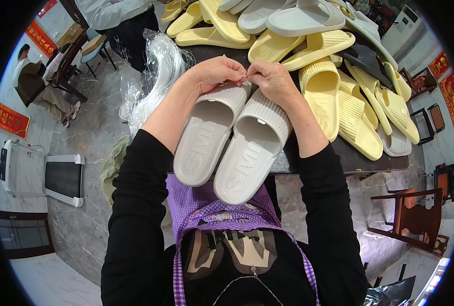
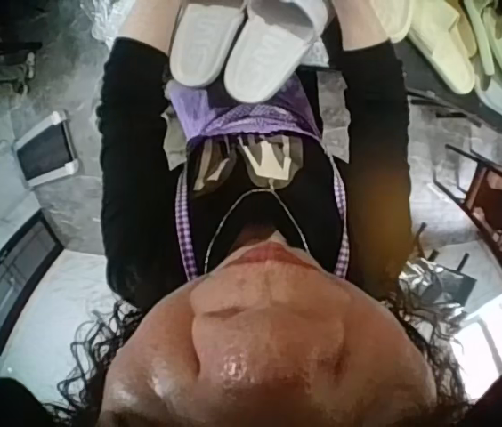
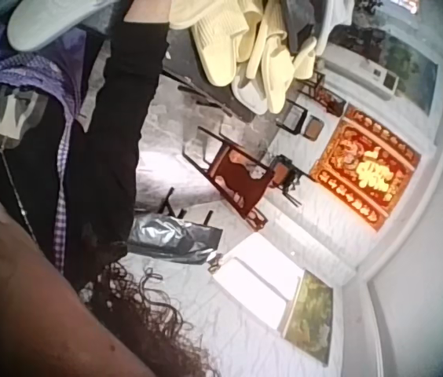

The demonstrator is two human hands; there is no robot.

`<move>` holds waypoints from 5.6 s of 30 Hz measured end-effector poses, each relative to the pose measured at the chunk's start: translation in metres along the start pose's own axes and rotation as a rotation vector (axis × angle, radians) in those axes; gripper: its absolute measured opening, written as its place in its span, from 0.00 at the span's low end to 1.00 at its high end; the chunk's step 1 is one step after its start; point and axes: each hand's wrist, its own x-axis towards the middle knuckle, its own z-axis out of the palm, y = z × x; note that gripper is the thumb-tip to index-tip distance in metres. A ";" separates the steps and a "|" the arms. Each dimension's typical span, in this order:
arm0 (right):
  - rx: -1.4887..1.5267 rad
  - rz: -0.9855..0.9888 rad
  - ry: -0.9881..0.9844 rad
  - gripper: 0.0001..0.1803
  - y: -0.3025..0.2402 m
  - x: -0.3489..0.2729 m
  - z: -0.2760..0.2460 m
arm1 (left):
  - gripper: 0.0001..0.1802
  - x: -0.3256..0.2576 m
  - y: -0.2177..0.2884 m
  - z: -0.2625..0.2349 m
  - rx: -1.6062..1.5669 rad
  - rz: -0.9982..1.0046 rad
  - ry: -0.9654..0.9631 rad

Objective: The person takes slippers from a bag onto a table and fastens pairs together using plastic ties.

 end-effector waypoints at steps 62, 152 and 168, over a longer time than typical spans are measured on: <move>-0.158 0.205 0.079 0.10 0.008 -0.001 0.013 | 0.06 0.007 -0.011 0.010 -0.070 0.007 0.248; -0.511 0.205 0.227 0.06 -0.097 -0.121 0.136 | 0.15 -0.389 -0.572 -0.042 0.587 -1.050 0.447; -0.532 0.181 0.217 0.06 -0.108 -0.117 0.165 | 0.09 -0.359 -0.605 -0.150 0.582 -1.191 0.823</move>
